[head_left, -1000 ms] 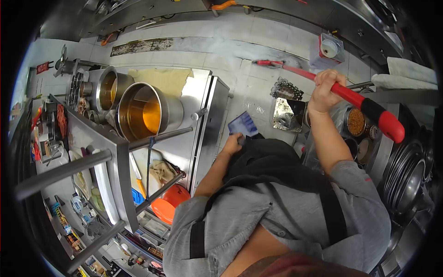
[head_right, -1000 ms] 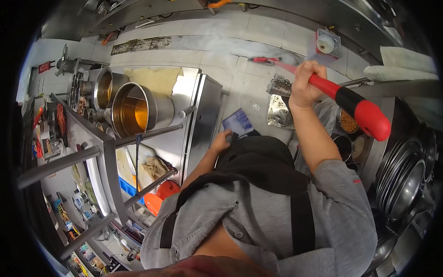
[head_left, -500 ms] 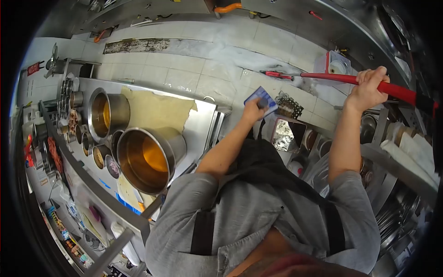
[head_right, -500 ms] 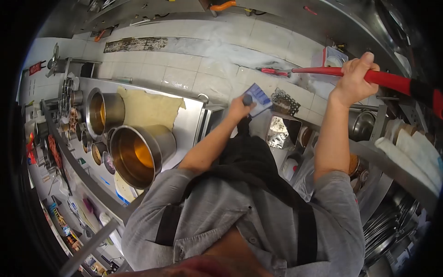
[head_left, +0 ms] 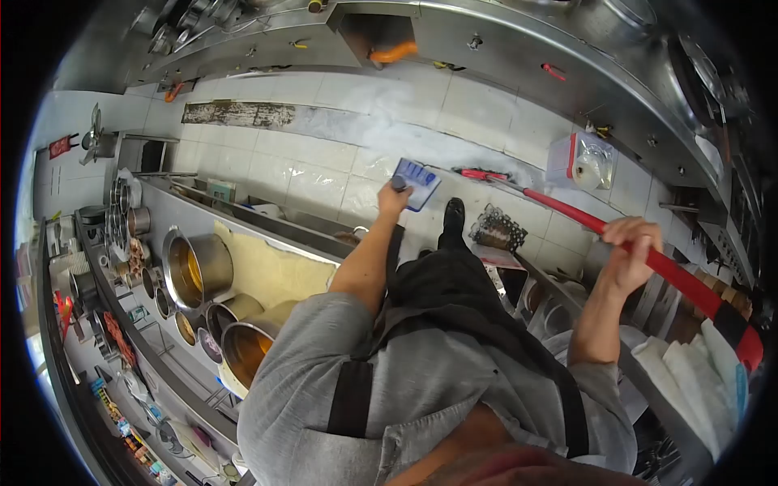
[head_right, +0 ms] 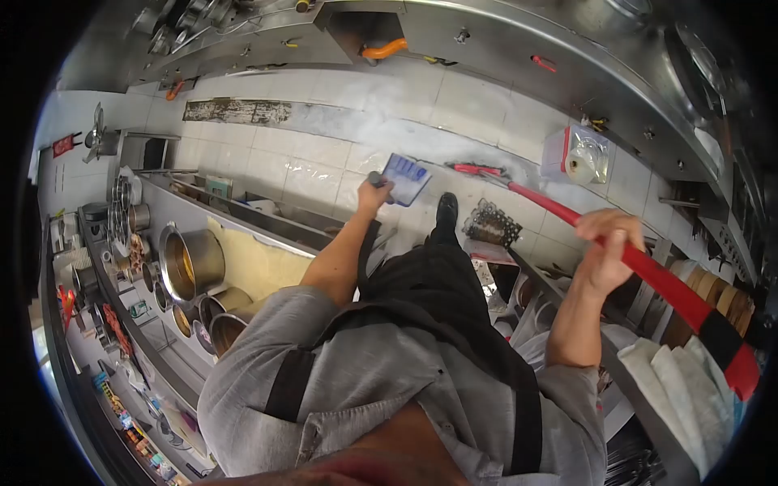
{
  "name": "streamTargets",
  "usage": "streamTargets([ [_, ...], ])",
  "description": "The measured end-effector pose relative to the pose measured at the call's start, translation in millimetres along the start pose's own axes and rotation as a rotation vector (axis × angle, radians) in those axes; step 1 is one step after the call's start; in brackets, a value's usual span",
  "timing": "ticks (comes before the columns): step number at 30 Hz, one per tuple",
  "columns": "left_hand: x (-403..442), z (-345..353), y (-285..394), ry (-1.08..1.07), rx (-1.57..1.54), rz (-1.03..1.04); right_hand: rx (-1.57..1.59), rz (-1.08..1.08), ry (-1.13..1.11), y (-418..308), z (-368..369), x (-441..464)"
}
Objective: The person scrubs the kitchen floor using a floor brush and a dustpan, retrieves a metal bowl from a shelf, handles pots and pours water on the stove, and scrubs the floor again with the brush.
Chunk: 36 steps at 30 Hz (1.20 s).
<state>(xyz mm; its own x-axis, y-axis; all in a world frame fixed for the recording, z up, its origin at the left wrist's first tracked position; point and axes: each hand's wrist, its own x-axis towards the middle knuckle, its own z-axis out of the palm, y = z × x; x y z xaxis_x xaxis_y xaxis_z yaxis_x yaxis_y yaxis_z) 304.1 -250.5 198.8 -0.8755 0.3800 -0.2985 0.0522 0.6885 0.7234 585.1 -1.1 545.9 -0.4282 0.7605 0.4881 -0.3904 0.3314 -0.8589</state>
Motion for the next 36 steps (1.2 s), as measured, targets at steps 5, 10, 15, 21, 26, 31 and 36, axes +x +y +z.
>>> streamTargets([
  [5, 33.4, -52.3, -2.8, 0.050, -0.013, -0.183, 0.031, 0.032, 0.308, 15.6, -3.9, 107.8],
  [10, 36.7, -95.7, -12.5, 0.229, -0.204, -0.314, -0.024, -0.138, 0.388, -11.3, -4.6, 189.8],
  [15, 35.7, -130.1, -16.2, 0.458, -0.231, -0.427, -0.119, -0.200, 0.371, 50.1, 42.0, 215.0],
  [21, 85.5, -169.7, -49.3, 0.646, -0.316, -0.528, -0.172, -0.001, 0.198, 166.1, 111.2, 197.7],
  [26, 138.1, -221.2, -50.2, 0.721, -0.260, -0.500, -0.111, 0.067, 0.311, 166.5, 159.9, 223.2],
  [31, 235.5, -258.4, -79.0, 0.644, -0.107, -0.452, -0.082, 0.074, 0.256, 171.5, 223.2, 242.9],
  [36, 319.8, -273.3, -118.1, 0.537, -0.125, -0.376, -0.174, 0.036, 0.204, 193.0, 287.0, 244.1],
])
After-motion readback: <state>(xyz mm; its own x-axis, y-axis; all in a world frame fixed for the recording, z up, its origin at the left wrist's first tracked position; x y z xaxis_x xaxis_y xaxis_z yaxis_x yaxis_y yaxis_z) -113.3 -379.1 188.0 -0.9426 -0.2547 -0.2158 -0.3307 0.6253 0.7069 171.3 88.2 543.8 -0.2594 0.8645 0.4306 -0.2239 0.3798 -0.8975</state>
